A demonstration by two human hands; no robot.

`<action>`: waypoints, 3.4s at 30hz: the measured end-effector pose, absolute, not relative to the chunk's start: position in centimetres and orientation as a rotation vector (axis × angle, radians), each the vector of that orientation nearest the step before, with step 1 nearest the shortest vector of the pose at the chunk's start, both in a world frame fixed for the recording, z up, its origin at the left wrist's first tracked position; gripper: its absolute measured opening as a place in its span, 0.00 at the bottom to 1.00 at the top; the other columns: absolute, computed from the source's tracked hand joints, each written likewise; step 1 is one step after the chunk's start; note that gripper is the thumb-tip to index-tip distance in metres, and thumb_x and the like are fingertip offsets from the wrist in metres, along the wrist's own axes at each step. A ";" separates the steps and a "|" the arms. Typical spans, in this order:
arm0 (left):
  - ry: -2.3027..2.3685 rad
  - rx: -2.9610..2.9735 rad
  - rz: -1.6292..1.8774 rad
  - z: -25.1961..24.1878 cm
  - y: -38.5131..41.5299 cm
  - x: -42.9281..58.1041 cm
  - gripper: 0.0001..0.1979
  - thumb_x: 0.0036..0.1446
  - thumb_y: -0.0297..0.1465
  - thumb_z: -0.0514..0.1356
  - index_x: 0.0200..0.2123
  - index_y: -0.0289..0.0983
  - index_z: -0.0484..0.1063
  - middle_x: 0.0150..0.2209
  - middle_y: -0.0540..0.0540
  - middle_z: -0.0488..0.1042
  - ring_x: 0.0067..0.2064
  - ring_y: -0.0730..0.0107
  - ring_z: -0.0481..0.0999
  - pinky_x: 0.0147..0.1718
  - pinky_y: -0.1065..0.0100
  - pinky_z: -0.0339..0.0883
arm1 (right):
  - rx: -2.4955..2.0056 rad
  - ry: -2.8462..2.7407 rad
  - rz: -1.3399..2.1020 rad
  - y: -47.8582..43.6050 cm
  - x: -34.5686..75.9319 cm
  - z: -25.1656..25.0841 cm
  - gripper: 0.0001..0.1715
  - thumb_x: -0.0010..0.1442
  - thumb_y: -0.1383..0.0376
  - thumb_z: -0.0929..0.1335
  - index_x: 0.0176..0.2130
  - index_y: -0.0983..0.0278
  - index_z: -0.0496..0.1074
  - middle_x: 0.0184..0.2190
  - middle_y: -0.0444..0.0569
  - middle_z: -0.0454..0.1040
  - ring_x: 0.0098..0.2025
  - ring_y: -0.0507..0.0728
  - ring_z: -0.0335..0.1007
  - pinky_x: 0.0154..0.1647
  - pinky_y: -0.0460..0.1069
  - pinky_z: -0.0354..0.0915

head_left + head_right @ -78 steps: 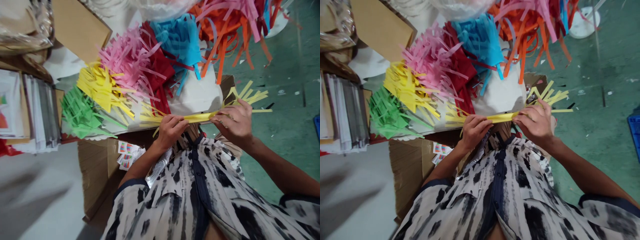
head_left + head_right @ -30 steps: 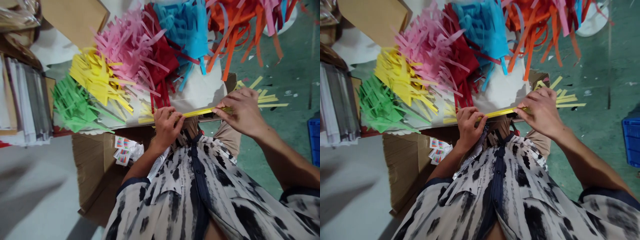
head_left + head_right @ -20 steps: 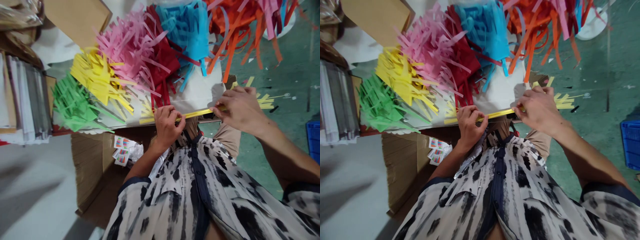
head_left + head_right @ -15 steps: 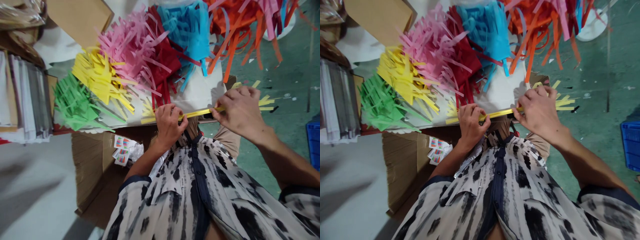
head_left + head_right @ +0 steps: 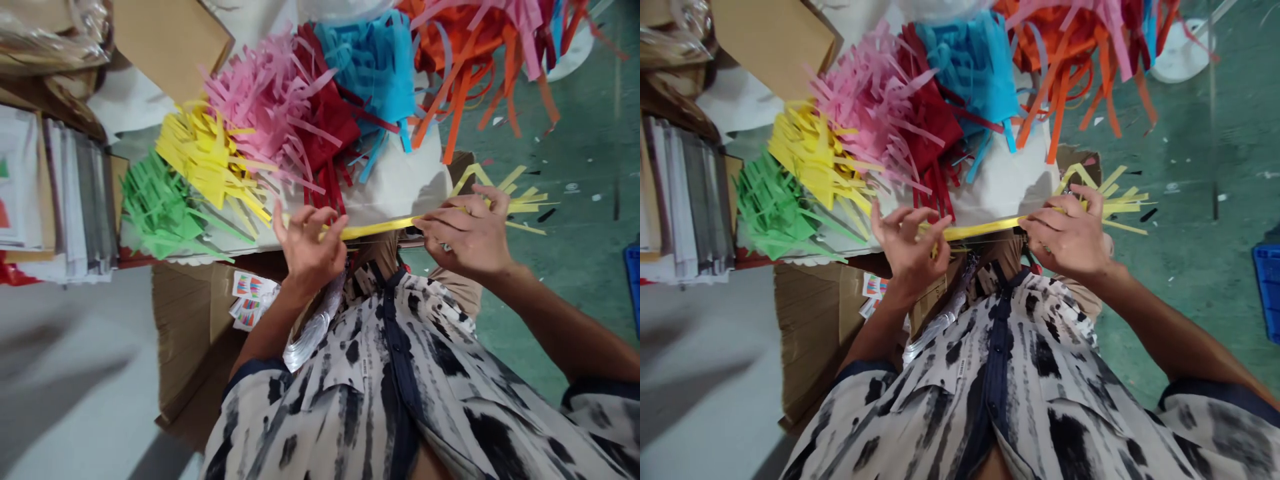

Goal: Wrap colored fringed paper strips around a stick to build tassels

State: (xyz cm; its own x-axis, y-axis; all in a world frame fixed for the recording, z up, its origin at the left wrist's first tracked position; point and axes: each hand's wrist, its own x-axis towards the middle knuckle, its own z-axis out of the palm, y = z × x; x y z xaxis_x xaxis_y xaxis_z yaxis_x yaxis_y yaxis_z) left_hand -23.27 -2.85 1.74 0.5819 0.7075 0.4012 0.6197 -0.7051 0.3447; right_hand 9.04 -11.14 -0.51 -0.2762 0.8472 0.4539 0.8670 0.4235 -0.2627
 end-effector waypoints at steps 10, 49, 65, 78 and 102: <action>0.701 2.727 0.645 -2.7 -5.1 -18.5 0.16 0.78 0.28 0.60 0.63 0.39 0.80 0.57 0.40 0.86 0.58 0.60 0.83 0.58 0.59 0.76 | -1.575 -2.211 -0.065 -12.7 7.3 -0.4 0.10 0.71 0.62 0.75 0.51 0.54 0.84 0.39 0.44 0.86 0.51 0.61 0.76 0.73 0.64 0.53; 0.893 2.537 0.611 -0.8 -1.2 -20.8 0.10 0.76 0.39 0.66 0.40 0.42 0.81 0.39 0.47 0.82 0.46 0.61 0.76 0.48 0.57 0.64 | -1.680 -1.956 0.473 -10.4 8.9 0.8 0.19 0.77 0.48 0.69 0.40 0.53 0.84 0.38 0.49 0.81 0.49 0.64 0.75 0.65 0.66 0.61; 1.140 2.497 0.492 0.4 -2.0 -18.7 0.09 0.68 0.31 0.68 0.35 0.40 0.71 0.39 0.45 0.77 0.47 0.55 0.73 0.50 0.55 0.64 | -1.900 -1.997 0.225 -9.8 6.2 1.1 0.10 0.68 0.58 0.71 0.36 0.59 0.74 0.36 0.54 0.74 0.55 0.70 0.69 0.65 0.71 0.59; 0.849 2.733 0.608 -1.4 -2.9 -19.5 0.21 0.73 0.25 0.65 0.61 0.55 0.82 0.49 0.50 0.84 0.54 0.62 0.79 0.76 0.42 0.57 | -1.907 -1.795 -0.090 -12.5 9.2 -0.7 0.14 0.66 0.65 0.69 0.49 0.56 0.80 0.47 0.57 0.79 0.54 0.72 0.70 0.61 0.72 0.59; 0.800 2.698 0.823 2.2 -4.8 -17.9 0.11 0.77 0.33 0.62 0.57 0.40 0.82 0.58 0.40 0.87 0.61 0.58 0.84 0.64 0.53 0.71 | -1.441 -2.197 -0.317 -11.3 4.9 2.0 0.10 0.75 0.67 0.69 0.50 0.58 0.82 0.46 0.49 0.87 0.48 0.61 0.78 0.51 0.59 0.61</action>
State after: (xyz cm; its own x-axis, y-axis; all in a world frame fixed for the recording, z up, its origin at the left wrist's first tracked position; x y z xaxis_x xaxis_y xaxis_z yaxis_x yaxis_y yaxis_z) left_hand -17.94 -4.80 2.24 0.6970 0.5551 0.4540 0.4382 -0.8308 0.3432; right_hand 4.95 -11.27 1.96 -0.3225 0.7927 0.5172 0.9067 0.4156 -0.0716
